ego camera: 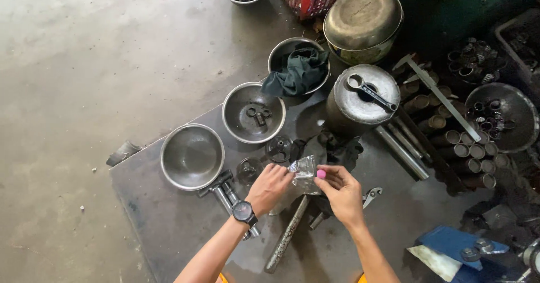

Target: The recorder is cleaning and inspecting small motorcycle engine components using a cloth at a workbench.

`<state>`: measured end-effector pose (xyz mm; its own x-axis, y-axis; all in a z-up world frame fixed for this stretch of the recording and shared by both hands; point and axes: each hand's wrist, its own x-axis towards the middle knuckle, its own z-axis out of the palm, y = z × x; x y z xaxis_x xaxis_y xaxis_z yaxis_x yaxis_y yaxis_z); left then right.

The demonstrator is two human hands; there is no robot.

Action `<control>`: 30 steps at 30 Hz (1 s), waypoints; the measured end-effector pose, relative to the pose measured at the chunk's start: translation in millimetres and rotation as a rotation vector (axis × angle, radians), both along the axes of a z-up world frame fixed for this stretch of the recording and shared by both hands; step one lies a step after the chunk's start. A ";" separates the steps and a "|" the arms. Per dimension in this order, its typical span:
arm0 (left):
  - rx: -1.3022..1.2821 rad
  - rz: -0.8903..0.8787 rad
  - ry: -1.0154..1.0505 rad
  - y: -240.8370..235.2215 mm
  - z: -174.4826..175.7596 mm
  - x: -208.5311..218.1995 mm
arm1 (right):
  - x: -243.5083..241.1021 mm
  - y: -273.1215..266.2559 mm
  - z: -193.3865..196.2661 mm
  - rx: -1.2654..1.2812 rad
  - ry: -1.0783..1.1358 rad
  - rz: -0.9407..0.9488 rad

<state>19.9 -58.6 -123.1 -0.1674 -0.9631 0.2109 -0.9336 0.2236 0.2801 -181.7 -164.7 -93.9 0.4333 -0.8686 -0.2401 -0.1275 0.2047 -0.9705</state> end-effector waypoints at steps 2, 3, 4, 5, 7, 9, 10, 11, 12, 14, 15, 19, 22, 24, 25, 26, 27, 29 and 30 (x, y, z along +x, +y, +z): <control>0.107 0.052 0.081 -2.5 5.6 7.4 | -0.7 3.1 0.2 0.000 0.045 -0.006; 0.211 0.104 0.162 -3.6 8.2 11.3 | -0.8 4.6 0.2 -0.004 0.090 -0.011; 0.214 0.106 0.163 -2.3 3.0 16.3 | -1.6 6.5 -3.5 -0.001 0.091 -0.010; 0.216 0.138 0.170 -1.9 -2.1 21.5 | -2.1 7.2 -7.0 -0.004 0.100 -0.005; 0.217 0.173 0.178 0.1 -9.9 29.3 | -4.3 7.7 -24.3 -0.008 0.110 0.002; 0.230 0.180 0.398 3.0 -15.7 34.4 | -7.9 7.5 -52.6 0.063 0.095 0.034; 0.230 0.182 0.398 4.0 -12.9 35.4 | -6.5 8.6 -51.9 0.063 0.096 0.036; 0.204 0.158 0.469 5.2 -9.9 36.9 | -4.5 9.6 -51.3 0.090 0.111 0.063; 0.177 0.134 0.539 6.3 -6.9 38.4 | -2.4 10.6 -50.7 0.118 0.126 0.090; 0.180 0.164 0.544 7.7 3.6 37.1 | 10.2 12.4 -31.4 0.092 0.217 0.167; 0.185 0.187 0.548 8.8 8.8 35.7 | 15.6 14.2 -21.9 0.066 0.307 0.237; 0.245 0.304 0.810 12.8 26.9 19.4 | 24.8 24.7 -50.9 -0.061 0.354 0.398; -0.239 0.496 0.832 19.9 19.4 5.9 | 28.4 28.0 -64.4 -0.123 0.335 0.425; 0.305 0.917 1.014 29.8 1.5 -4.1 | 28.3 33.9 -71.4 -0.040 0.367 0.380; 0.302 0.919 1.017 35.6 -10.3 -10.4 | 29.4 38.3 -72.7 -0.041 0.369 0.383; 0.379 0.794 1.178 41.1 -22.1 -16.8 | 30.4 42.6 -73.9 -0.053 0.374 0.386; 0.455 0.657 1.333 45.8 -33.6 -23.1 | 31.2 46.6 -74.9 -0.065 0.379 0.386; 0.405 0.629 1.402 54.3 -57.2 -30.3 | 26.9 52.7 -82.0 -0.065 0.356 0.415; 0.357 0.601 1.468 59.0 -68.7 -33.8 | 24.6 56.5 -85.5 -0.063 0.331 0.444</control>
<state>-14.0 0.4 -191.8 0.3630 -0.8440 -0.3948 0.2447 -0.3225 0.9144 -157.1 -108.2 -179.3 0.6711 -0.6369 -0.3795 -0.4886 0.0051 -0.8725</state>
